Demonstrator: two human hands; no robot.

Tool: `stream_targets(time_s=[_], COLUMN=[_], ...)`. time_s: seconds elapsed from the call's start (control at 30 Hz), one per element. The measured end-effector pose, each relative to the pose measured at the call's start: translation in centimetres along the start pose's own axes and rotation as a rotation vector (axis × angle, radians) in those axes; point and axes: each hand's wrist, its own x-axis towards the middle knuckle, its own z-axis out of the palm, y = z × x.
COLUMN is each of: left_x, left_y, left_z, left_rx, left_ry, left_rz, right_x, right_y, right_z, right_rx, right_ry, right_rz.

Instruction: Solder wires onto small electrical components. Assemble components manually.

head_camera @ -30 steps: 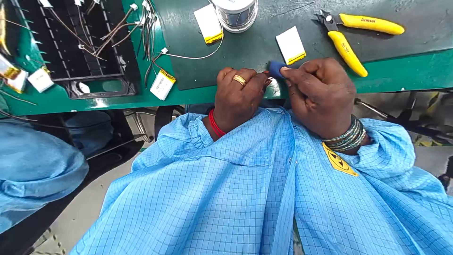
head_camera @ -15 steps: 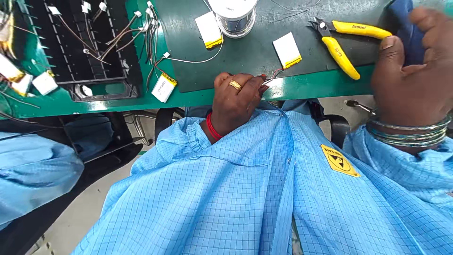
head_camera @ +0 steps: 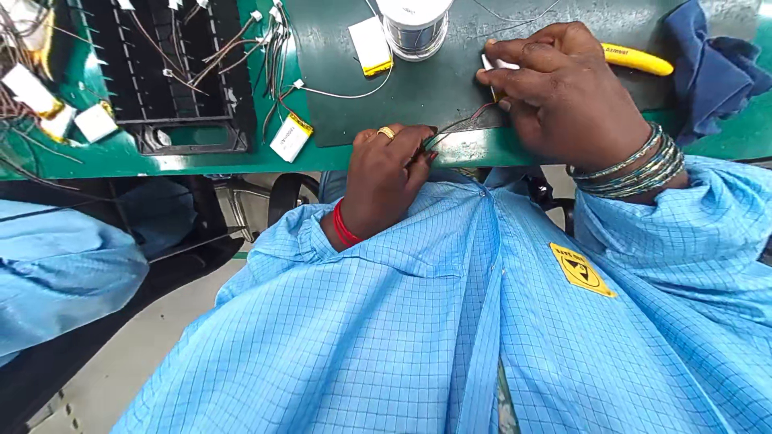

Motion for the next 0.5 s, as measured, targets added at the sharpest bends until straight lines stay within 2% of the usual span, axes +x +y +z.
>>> stream_targets(time_s=[0.2, 0.33, 0.43, 0.5], left_x=[-0.2, -0.6, -0.6, -0.5], left_y=[0.3, 0.5, 0.7, 0.4], left_z=[-0.7, -0.8, -1.5, -1.9], left_rx=[0.079, 0.160, 0.115, -0.002], left_ry=[-0.086, -0.034, -0.004, -0.004], left_rz=[-0.054, -0.073, -0.144, -0.222], right_x=[0.0, -0.1, -0.1, -0.1], right_y=[-0.4, -0.3, -0.4, -0.6], right_z=[0.4, 0.4, 0.4, 0.5], right_rx=[-0.036, -0.055, -0.066, -0.065], right_ry=[0.033, 0.051, 0.056, 0.066], right_rz=[0.046, 0.046, 0.058, 0.079])
